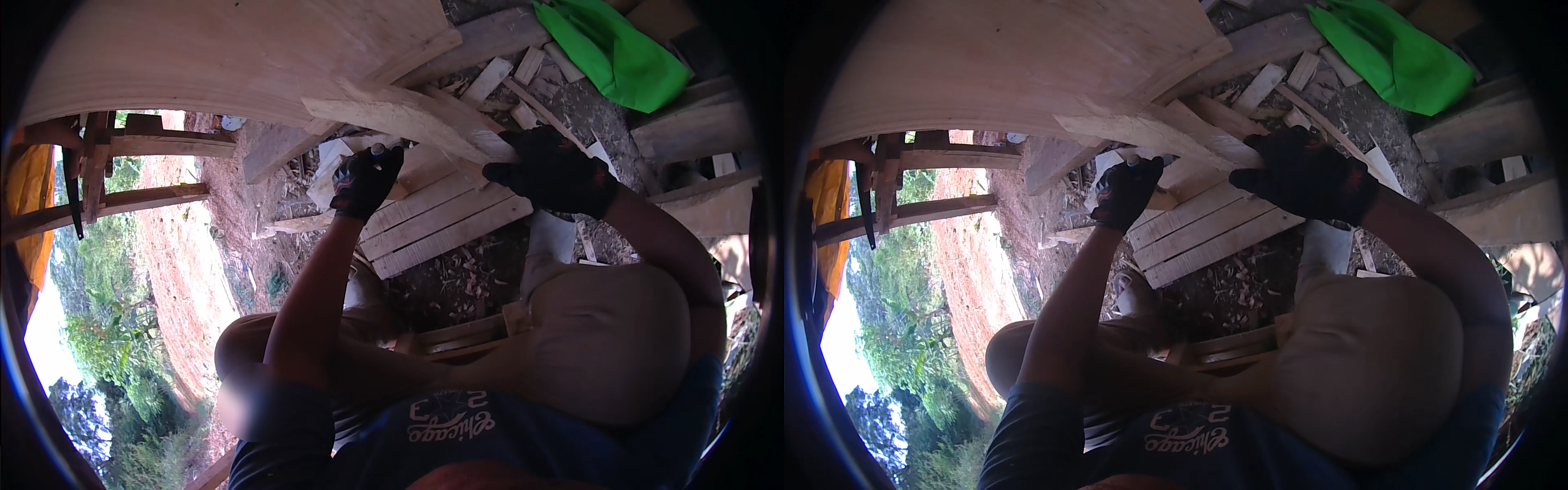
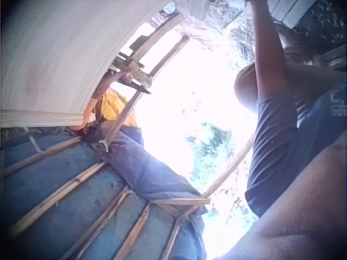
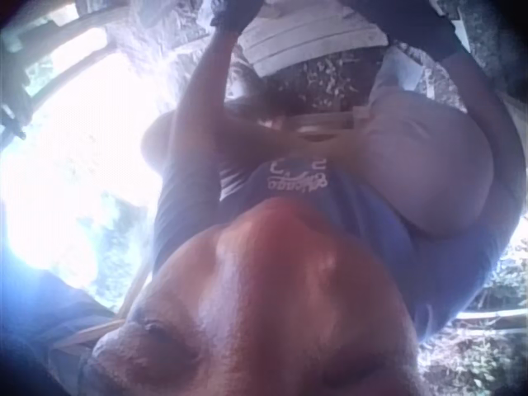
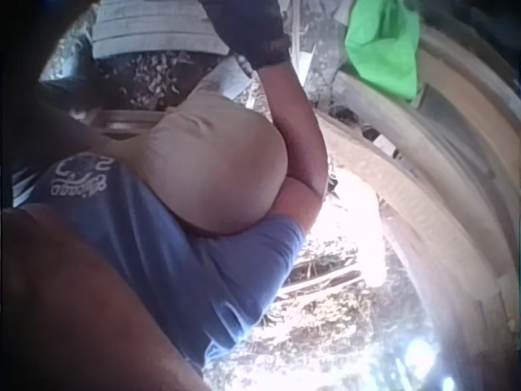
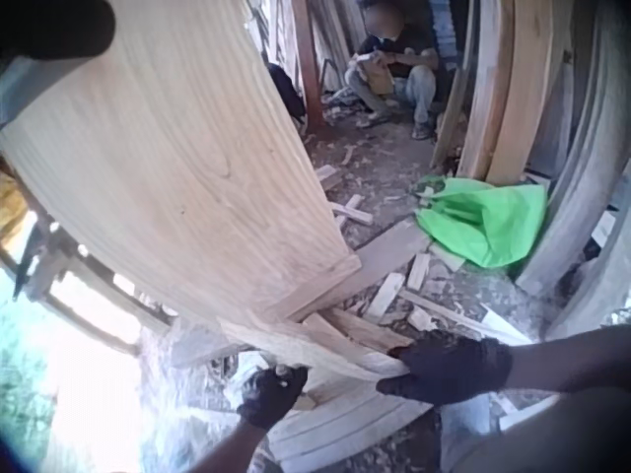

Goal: The person uses a chisel and a hammer to carve a rectangular notch into a piece of wood, using their hands to hold the wood steady and clear away wood shavings.

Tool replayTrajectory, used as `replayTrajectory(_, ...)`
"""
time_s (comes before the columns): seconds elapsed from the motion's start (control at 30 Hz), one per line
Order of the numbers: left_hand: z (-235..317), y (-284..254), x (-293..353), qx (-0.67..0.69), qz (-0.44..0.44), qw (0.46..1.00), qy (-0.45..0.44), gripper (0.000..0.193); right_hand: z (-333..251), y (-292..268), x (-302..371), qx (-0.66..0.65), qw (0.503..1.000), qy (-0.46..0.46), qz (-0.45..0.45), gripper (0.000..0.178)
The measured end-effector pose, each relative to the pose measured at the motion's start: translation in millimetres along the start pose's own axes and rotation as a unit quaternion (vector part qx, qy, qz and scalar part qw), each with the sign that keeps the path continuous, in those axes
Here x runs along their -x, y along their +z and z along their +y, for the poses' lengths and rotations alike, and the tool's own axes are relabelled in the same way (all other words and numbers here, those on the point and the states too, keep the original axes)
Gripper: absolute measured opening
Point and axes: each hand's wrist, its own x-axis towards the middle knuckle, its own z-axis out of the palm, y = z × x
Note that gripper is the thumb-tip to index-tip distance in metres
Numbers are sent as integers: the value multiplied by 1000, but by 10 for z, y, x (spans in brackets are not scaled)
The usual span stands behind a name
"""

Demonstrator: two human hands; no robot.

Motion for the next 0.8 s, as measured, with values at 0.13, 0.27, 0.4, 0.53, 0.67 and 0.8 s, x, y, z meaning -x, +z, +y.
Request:
replayTrajectory(0.13,-178,-139,4,-62,44,994,78,52,-333,-589,-247,-218,955,168,-112,36)
replayTrajectory(0.27,-120,-256,-22,-19,-36,998,52,52,-367,-574,-277,-334,880,297,-161,55)
replayTrajectory(0.4,-316,-287,-33,-38,-77,992,91,46,-205,-256,-89,-232,946,200,-103,70)
replayTrajectory(0.53,-298,-283,-77,-368,-73,882,286,39,-267,-248,-43,-245,945,199,-88,74)
replayTrajectory(0.67,2,-333,-158,-227,-92,943,226,35,-262,-239,-45,-301,922,219,-106,68)
replayTrajectory(0.8,-95,-245,-155,79,-54,994,51,37,-342,-210,-93,-321,911,220,-136,64)
